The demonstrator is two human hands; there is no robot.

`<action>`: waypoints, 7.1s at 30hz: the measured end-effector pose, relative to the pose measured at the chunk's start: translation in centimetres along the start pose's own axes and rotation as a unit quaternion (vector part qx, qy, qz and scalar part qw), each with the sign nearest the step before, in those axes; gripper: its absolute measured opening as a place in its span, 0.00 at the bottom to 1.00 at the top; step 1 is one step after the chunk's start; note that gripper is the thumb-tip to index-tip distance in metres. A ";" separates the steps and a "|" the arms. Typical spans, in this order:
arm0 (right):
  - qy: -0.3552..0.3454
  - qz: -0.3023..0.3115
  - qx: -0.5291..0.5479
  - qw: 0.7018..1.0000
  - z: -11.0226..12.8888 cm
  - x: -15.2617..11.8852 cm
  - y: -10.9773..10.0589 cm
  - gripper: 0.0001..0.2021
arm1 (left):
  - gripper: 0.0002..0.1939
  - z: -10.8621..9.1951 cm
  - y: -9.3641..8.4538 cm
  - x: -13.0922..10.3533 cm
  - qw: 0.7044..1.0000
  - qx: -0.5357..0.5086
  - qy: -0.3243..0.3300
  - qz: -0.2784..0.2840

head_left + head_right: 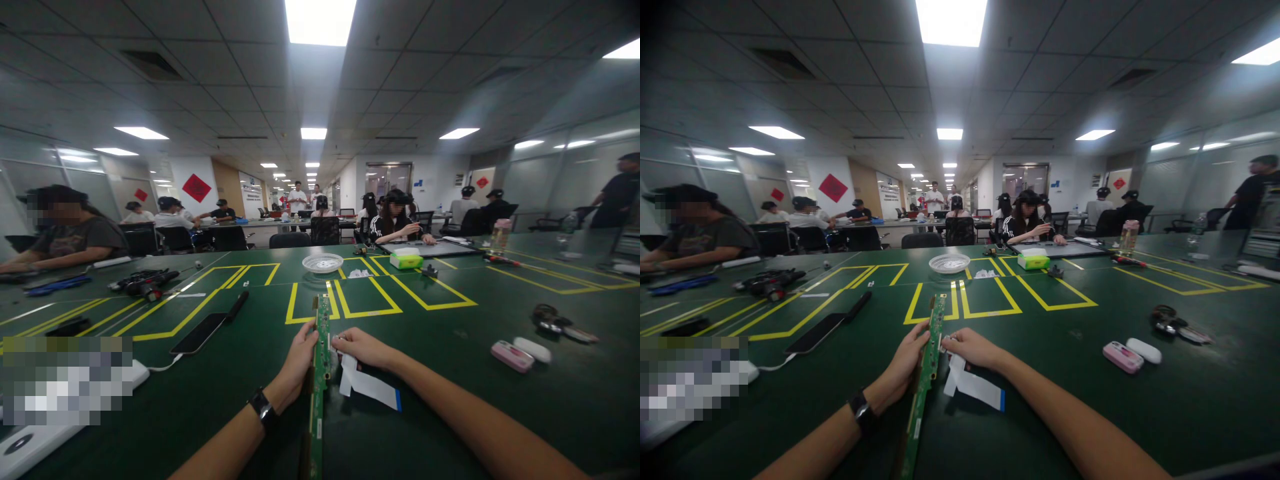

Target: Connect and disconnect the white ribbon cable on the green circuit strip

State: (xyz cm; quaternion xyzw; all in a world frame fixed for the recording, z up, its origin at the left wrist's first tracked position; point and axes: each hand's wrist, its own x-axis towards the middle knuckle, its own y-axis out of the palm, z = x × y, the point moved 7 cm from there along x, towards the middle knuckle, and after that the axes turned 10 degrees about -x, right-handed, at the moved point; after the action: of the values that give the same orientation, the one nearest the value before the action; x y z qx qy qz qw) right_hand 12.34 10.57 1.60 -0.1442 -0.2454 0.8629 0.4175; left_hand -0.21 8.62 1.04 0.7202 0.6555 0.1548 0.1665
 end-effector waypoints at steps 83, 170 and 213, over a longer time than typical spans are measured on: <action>-0.182 -0.134 -0.347 0.910 1.7 -0.8 -1.3 0.09 | 0.23 -0.8 -0.9 0.4 0.712 0.660 0.159 0.177; -0.210 -0.055 -0.404 0.889 3.3 -1.9 -1.2 0.14 | 0.20 -1.8 1.7 -1.3 0.715 0.634 0.229 0.184; -0.145 -0.178 -0.416 0.880 -0.6 0.3 -2.8 0.10 | 0.24 -1.2 0.2 -0.4 0.686 0.682 0.188 0.171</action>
State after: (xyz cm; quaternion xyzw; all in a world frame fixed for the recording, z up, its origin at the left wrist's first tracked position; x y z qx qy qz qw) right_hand 14.23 12.50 2.63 -0.1316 -0.6614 0.6039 0.4250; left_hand -0.61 8.20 2.21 0.6907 0.4630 -0.1768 -0.5266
